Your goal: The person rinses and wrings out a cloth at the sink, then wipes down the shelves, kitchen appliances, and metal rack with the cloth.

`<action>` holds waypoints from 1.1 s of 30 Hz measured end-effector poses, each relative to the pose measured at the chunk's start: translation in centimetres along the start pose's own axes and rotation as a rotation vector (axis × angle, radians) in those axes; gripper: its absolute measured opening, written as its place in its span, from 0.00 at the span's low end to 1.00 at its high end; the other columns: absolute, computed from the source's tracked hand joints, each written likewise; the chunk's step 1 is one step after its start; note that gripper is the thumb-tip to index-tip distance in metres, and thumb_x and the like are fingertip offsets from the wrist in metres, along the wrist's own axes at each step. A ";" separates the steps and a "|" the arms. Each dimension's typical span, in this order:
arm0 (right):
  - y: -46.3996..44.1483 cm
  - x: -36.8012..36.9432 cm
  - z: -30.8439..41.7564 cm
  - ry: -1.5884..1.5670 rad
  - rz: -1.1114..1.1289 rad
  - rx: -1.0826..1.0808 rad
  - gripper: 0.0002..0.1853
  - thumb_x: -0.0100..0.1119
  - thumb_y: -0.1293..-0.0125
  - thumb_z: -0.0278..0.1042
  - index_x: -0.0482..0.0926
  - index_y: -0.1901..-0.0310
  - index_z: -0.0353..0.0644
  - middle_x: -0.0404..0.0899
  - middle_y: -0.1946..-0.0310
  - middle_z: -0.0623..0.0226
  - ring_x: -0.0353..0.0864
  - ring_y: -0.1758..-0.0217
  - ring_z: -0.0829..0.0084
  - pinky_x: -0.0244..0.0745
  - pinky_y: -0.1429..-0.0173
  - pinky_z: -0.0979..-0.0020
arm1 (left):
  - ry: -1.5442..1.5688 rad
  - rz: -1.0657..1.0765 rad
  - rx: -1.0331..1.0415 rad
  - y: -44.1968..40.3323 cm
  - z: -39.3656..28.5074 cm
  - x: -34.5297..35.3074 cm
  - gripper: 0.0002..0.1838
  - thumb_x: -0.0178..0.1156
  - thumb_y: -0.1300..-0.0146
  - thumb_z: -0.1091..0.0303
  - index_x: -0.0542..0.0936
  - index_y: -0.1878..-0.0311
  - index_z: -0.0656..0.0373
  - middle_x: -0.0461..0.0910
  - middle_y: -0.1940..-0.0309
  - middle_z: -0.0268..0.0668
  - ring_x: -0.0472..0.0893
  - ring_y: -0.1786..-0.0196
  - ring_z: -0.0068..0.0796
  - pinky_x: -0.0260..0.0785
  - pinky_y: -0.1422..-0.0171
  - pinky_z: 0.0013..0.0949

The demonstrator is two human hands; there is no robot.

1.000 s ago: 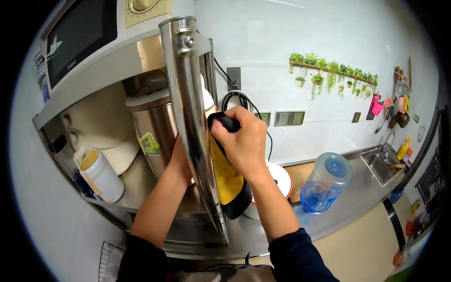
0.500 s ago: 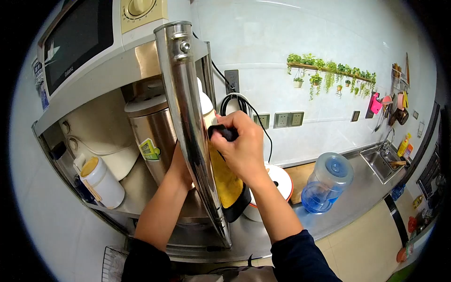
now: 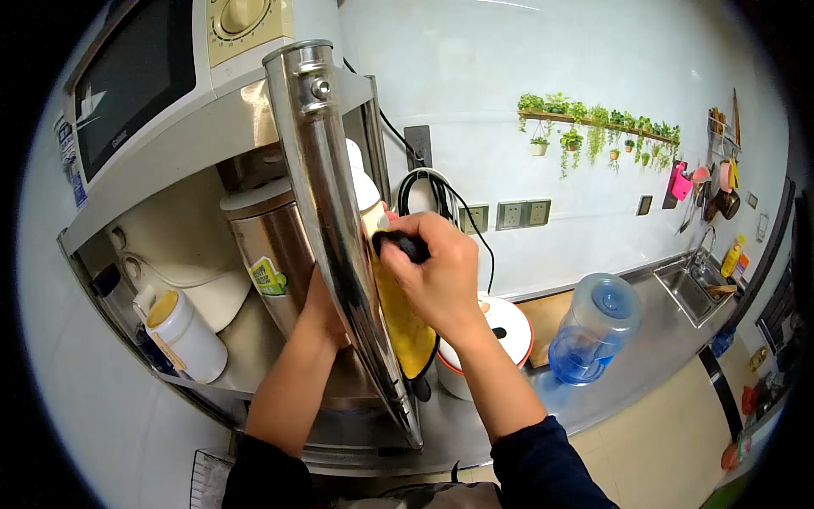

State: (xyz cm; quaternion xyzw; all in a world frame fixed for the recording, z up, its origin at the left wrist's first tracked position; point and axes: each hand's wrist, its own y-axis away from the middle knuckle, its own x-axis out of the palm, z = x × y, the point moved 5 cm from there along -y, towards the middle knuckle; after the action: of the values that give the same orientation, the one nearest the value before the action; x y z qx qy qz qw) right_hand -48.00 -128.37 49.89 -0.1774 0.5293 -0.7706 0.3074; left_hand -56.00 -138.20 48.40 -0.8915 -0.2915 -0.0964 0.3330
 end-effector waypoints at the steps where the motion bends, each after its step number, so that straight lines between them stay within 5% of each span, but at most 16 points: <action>1: -0.3 -0.1 0.3 0.002 0.001 0.002 0.11 0.65 0.49 0.26 0.77 0.64 0.34 0.79 0.70 0.54 0.80 0.66 0.54 0.75 0.62 0.62 | 0.002 -0.001 -0.002 0.0 0.0 -0.1 0.28 0.60 0.36 0.49 0.72 0.42 0.61 0.78 0.51 0.38 0.77 0.47 0.29 0.68 0.40 0.34; 8: 0.3 0.0 -0.8 0.025 0.044 0.077 0.10 0.64 0.49 0.26 0.76 0.65 0.35 0.78 0.69 0.53 0.79 0.66 0.52 0.73 0.61 0.60 | 0.025 -0.030 -0.007 -0.3 0.6 -0.8 0.29 0.58 0.34 0.50 0.70 0.39 0.63 0.77 0.50 0.39 0.75 0.45 0.31 0.66 0.37 0.36; 10: 1.0 -0.3 -1.6 -0.076 -0.016 0.008 0.08 0.64 0.47 0.27 0.79 0.65 0.35 0.80 0.72 0.58 0.80 0.71 0.66 0.74 0.64 0.69 | 0.004 -0.025 -0.012 -0.3 1.2 -1.7 0.30 0.58 0.35 0.50 0.69 0.38 0.63 0.77 0.49 0.40 0.76 0.45 0.33 0.66 0.36 0.38; 13: 2.2 -1.4 -2.3 -0.034 0.021 0.040 0.08 0.63 0.46 0.26 0.79 0.65 0.35 0.81 0.70 0.58 0.80 0.71 0.66 0.74 0.64 0.69 | 0.031 0.020 -0.028 -0.2 0.8 -1.3 0.32 0.59 0.36 0.49 0.67 0.36 0.62 0.76 0.48 0.41 0.76 0.44 0.35 0.66 0.35 0.40; 14: 3.0 -1.8 -2.9 0.028 0.108 0.188 0.08 0.61 0.44 0.29 0.78 0.64 0.35 0.79 0.69 0.53 0.80 0.65 0.54 0.74 0.60 0.63 | 0.036 0.000 -0.079 -0.2 1.0 -2.0 0.32 0.59 0.36 0.49 0.67 0.36 0.62 0.76 0.48 0.42 0.75 0.43 0.35 0.67 0.35 0.40; 18: 4.8 -3.0 -4.4 0.033 0.278 0.570 0.15 0.60 0.41 0.38 0.78 0.65 0.32 0.80 0.74 0.50 0.80 0.70 0.57 0.73 0.63 0.65 | -0.006 -0.082 -0.189 1.6 1.2 -3.6 0.28 0.58 0.33 0.55 0.67 0.37 0.62 0.75 0.45 0.44 0.72 0.39 0.35 0.65 0.34 0.38; 20: 5.9 -2.5 -6.0 -0.076 0.284 0.558 0.14 0.60 0.41 0.38 0.78 0.65 0.32 0.80 0.74 0.53 0.80 0.70 0.62 0.73 0.63 0.67 | -0.056 -0.111 -0.225 2.9 1.9 -4.1 0.26 0.58 0.33 0.58 0.67 0.37 0.62 0.74 0.44 0.45 0.72 0.38 0.34 0.64 0.33 0.37; 23: 6.4 -1.7 -6.3 -0.312 0.255 0.540 0.11 0.61 0.39 0.34 0.78 0.62 0.34 0.79 0.74 0.62 0.76 0.70 0.74 0.71 0.64 0.71 | -0.651 -0.197 -0.096 3.4 1.6 -3.4 0.28 0.61 0.35 0.66 0.64 0.36 0.64 0.73 0.43 0.46 0.70 0.36 0.32 0.62 0.32 0.34; 25: 6.1 -1.4 -6.2 -0.426 0.204 0.476 0.05 0.59 0.36 0.27 0.76 0.62 0.35 0.77 0.72 0.74 0.72 0.67 0.85 0.69 0.62 0.79 | -0.645 -0.055 -0.017 2.9 1.8 -3.0 0.36 0.66 0.40 0.70 0.58 0.33 0.64 0.73 0.42 0.44 0.70 0.37 0.31 0.62 0.33 0.32; 33: 2.8 -0.7 -4.2 -0.493 -0.022 0.373 0.07 0.63 0.42 0.27 0.78 0.64 0.36 0.81 0.69 0.64 0.78 0.65 0.76 0.72 0.57 0.74 | -0.739 0.057 0.066 2.7 1.9 -1.8 0.45 0.66 0.42 0.74 0.48 0.27 0.59 0.67 0.38 0.39 0.68 0.38 0.27 0.61 0.34 0.32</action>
State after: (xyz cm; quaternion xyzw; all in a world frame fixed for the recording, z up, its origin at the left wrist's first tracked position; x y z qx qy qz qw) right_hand -49.20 -125.68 45.76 -0.3054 0.2864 -0.7914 0.4455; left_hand -55.95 -139.42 44.84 -0.8628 -0.3699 0.2506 0.2366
